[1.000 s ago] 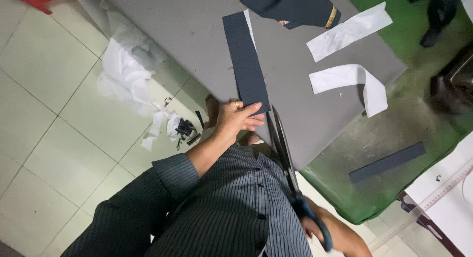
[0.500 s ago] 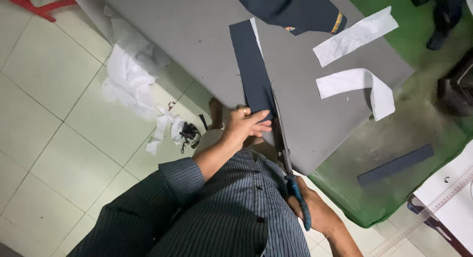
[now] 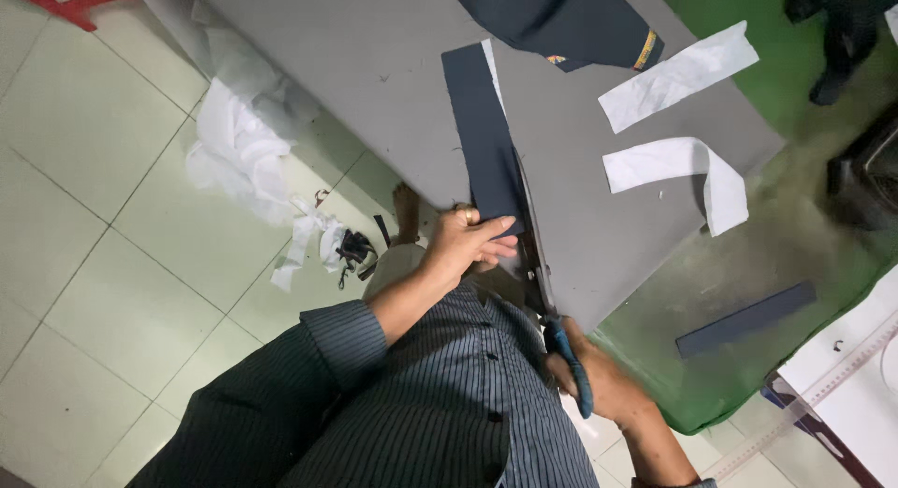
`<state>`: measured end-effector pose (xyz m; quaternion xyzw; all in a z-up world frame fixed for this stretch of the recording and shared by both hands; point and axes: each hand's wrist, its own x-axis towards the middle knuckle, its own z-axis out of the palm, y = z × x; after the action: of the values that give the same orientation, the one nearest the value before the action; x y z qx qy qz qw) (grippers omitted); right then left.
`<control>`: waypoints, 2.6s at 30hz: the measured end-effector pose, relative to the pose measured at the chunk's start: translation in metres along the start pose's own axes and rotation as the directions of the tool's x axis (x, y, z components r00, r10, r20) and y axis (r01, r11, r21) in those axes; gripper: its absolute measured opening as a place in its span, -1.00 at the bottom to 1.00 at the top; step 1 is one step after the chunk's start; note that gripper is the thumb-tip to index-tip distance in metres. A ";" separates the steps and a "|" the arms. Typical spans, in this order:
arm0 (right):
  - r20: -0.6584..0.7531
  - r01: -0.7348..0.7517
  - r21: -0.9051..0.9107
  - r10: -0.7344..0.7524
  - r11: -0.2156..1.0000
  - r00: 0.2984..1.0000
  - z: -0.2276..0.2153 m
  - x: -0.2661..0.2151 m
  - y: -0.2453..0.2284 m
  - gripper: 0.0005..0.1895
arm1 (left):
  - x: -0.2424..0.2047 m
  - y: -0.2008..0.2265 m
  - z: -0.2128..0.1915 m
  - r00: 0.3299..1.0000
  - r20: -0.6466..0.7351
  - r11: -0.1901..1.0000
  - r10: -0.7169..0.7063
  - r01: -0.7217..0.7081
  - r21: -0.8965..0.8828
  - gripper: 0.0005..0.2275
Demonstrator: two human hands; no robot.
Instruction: The person cuts a strip of dark fabric with shears, places a white paper strip on it, and irons the assembly. They then trim the paper, fold the fabric, and iron it again using a wooden block to press the fold.
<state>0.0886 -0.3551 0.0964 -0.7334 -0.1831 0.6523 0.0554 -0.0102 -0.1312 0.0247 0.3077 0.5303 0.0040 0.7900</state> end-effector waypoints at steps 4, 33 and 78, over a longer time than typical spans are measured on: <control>-0.033 0.017 -0.031 -0.018 0.999 0.999 -0.006 -0.014 -0.029 -0.76 | -0.003 0.004 -0.002 0.999 0.039 1.000 -0.012 0.012 0.011 -0.58; -0.167 0.292 -0.037 -0.294 0.956 0.941 -0.024 0.032 -0.055 -0.66 | 0.013 -0.001 -0.036 0.937 0.344 0.997 0.067 -0.073 0.003 -0.74; -0.810 -0.104 0.370 0.375 0.923 0.450 -0.046 0.036 0.062 -0.50 | 0.146 0.214 0.023 0.765 0.590 -0.275 0.258 -0.527 0.804 -0.78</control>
<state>0.1490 -0.3934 0.0495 -0.9645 0.0662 0.2110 0.1445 0.1412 0.0800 0.0136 0.9328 0.1439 -0.1512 0.2938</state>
